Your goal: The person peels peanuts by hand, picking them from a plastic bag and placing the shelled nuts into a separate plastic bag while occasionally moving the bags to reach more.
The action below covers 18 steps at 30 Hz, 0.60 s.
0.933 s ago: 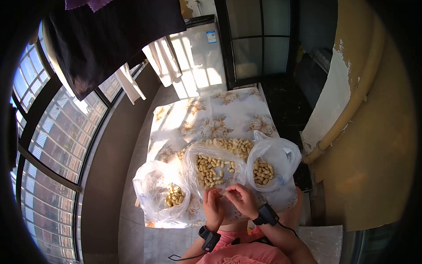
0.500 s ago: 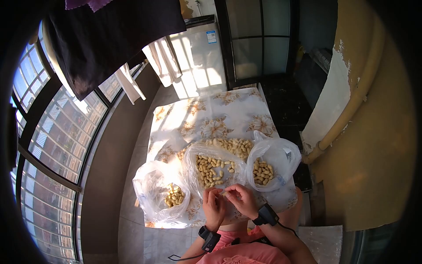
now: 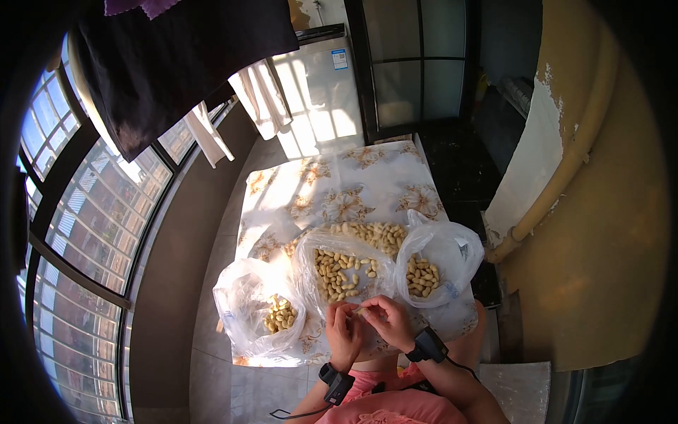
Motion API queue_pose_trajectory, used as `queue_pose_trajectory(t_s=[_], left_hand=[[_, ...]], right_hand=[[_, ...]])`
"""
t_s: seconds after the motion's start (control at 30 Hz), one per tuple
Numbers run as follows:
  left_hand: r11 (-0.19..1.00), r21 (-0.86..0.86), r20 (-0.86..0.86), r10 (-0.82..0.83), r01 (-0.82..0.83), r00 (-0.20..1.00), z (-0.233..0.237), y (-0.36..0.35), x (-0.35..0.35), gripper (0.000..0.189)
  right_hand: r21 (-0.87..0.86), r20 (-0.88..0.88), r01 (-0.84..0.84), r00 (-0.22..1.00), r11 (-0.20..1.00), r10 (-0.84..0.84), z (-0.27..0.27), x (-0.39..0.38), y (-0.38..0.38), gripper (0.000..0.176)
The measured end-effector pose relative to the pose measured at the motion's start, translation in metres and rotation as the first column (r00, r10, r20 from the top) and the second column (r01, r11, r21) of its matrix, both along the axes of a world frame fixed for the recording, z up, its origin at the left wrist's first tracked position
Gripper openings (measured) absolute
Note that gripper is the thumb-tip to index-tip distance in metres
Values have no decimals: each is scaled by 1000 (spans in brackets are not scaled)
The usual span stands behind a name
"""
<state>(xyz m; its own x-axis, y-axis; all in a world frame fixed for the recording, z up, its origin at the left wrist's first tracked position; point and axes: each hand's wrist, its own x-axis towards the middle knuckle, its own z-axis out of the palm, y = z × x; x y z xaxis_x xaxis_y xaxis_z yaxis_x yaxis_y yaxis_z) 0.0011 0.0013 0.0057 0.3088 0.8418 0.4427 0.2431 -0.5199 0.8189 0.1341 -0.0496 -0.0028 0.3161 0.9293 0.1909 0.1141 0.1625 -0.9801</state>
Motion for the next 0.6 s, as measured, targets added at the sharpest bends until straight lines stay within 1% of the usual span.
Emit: queue_pose_trajectory(t_s=[0.27,0.6], left_hand=[[1000,3,4,-5,5,1000,1,0,0,32],[999,-39,31,-26,28,999,-1,0,-1,37]], right_hand=[[1,14,1,1000,1000,-1,3,1,-1,14],[0,-1,-3,1000,1000,3,0,1,0,15]])
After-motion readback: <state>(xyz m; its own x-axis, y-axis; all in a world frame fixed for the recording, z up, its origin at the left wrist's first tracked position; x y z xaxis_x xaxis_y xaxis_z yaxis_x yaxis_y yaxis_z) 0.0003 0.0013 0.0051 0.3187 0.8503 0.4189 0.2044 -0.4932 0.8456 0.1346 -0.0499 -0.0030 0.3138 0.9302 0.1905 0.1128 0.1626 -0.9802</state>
